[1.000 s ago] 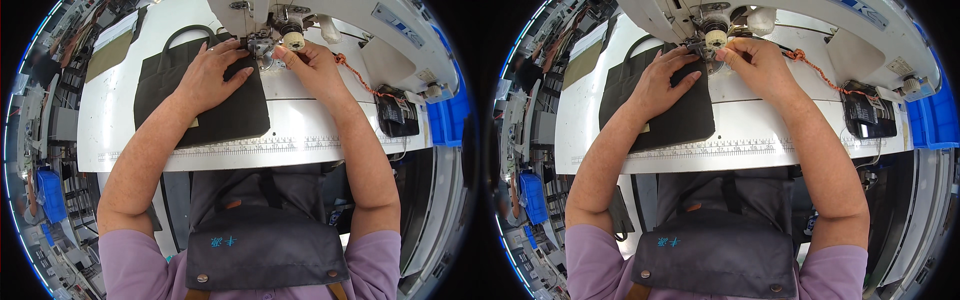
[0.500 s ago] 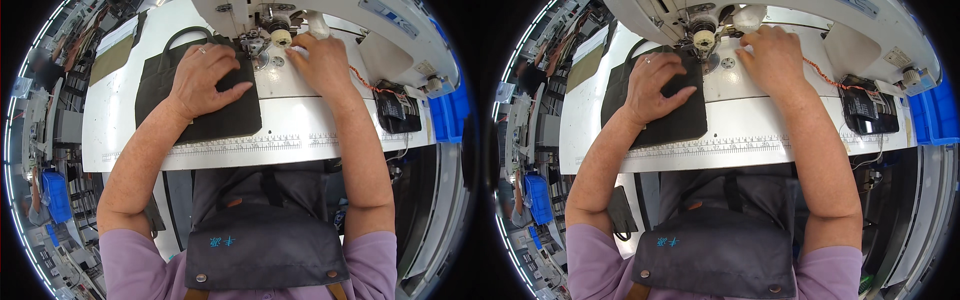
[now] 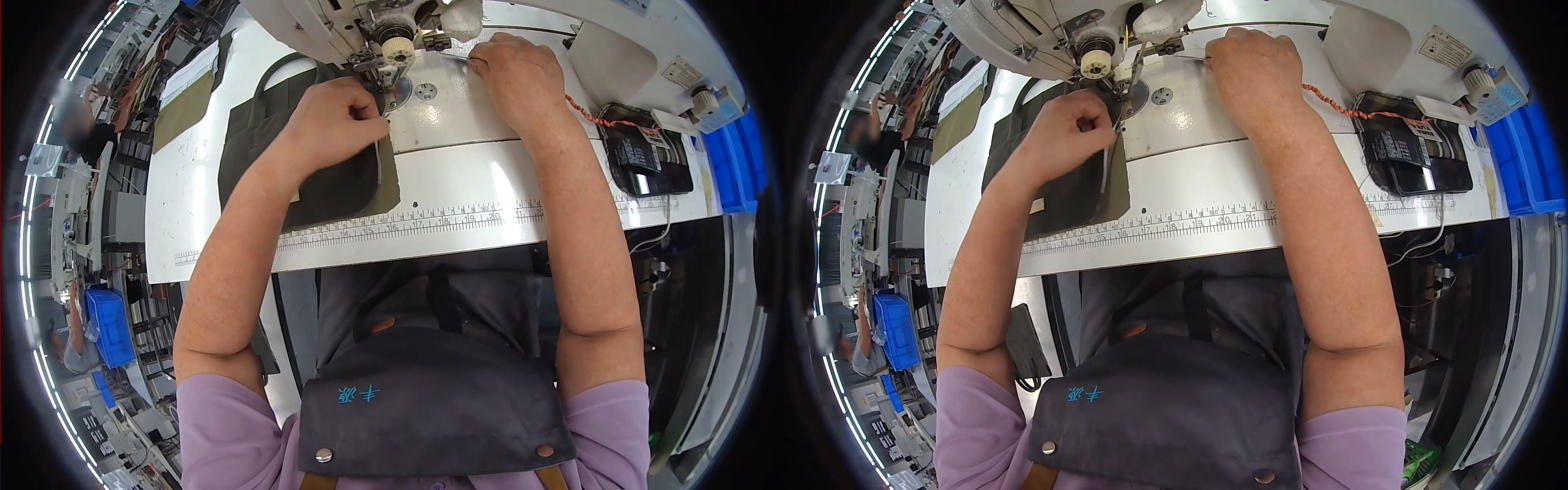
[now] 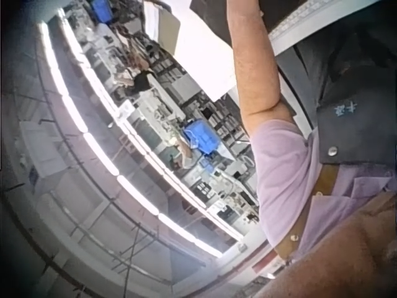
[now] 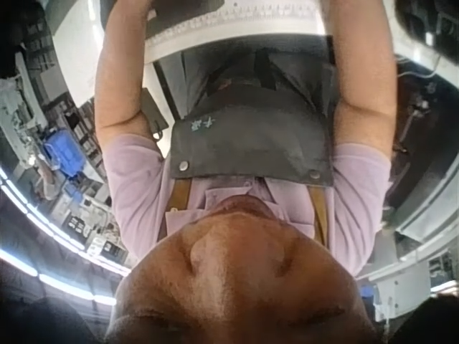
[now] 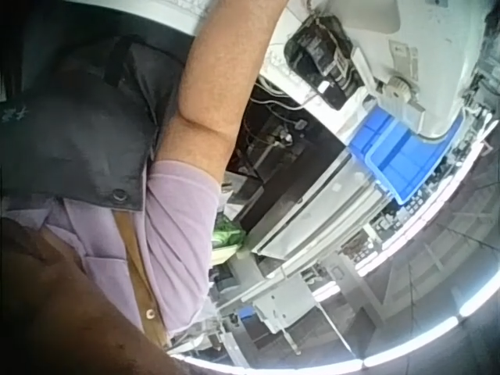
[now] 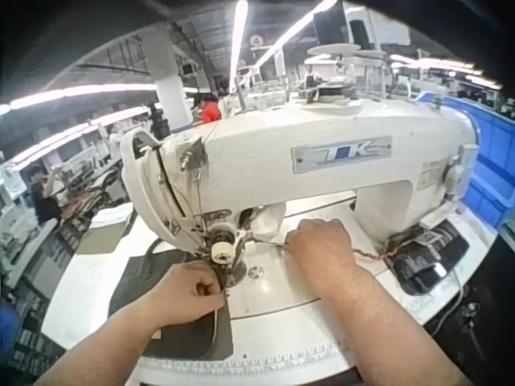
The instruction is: Sew the edges of a canvas bag using an industrial sewing machine.
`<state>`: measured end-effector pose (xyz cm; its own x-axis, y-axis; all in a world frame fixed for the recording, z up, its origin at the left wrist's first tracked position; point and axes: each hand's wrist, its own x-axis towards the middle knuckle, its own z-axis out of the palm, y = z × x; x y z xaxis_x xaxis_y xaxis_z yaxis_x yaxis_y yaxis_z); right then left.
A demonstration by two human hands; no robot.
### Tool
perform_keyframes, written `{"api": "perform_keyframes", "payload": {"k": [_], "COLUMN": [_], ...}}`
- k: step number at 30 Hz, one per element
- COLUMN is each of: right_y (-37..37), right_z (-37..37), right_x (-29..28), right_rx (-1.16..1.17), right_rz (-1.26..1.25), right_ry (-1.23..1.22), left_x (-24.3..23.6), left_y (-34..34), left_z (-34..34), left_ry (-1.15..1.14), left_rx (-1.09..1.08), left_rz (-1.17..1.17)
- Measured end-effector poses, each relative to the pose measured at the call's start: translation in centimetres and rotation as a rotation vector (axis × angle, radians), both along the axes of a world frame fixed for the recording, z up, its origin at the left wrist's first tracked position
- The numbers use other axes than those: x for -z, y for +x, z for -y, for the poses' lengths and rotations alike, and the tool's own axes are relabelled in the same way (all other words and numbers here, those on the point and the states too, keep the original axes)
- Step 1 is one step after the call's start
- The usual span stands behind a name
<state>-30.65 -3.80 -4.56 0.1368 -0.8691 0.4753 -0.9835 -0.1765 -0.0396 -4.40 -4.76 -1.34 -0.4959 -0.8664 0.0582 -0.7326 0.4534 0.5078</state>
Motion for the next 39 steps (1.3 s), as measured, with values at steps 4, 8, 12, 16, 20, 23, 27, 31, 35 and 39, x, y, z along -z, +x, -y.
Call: {"api": "perform_keyframes", "payload": {"k": [4,8,12,16,20,23,27,31,35,39], "right_y": [0.3,0.9,2.7,3.6,4.3,4.5,4.8,5.2,5.3,5.2], "right_z": [-0.8,-1.5,-2.9,-2.9,-2.6,-2.4,-2.7,-3.2,-3.3,-3.3], "right_x": [-0.3,-0.4,-1.3,-0.6,-0.1,0.1,-0.5,-1.1,-1.6,-1.5], "right_rx": [-0.04,-0.288,-0.446,-0.511,-0.558,-0.548,-0.523,-0.469,-0.479,-0.493], "right_rz": [0.062,0.217,0.309,0.296,0.322,0.264,0.141,0.034,-0.019,-0.012], "right_ry": [-0.028,0.065,0.09,0.104,0.007,-0.026,-0.056,-0.101,-0.093,-0.095], "left_x": [-0.3,0.0,0.5,1.5,2.4,2.3,2.0,2.3,2.1,2.2], "left_y": [2.6,3.0,3.1,3.0,2.4,2.3,2.2,2.5,2.1,1.5], "left_z": [0.5,0.0,-0.3,-0.6,-1.3,-1.6,-1.8,-2.1,-2.4,-2.9], "left_ry": [0.385,0.454,0.411,0.39,0.175,0.14,0.133,0.124,0.205,-0.424], "left_rx": [0.013,-0.016,0.011,0.003,0.056,0.043,0.037,0.018,-0.072,0.178], "left_rz": [-0.371,-0.442,-0.489,-0.539,-0.552,-0.514,-0.505,-0.528,-0.578,-0.249]}}
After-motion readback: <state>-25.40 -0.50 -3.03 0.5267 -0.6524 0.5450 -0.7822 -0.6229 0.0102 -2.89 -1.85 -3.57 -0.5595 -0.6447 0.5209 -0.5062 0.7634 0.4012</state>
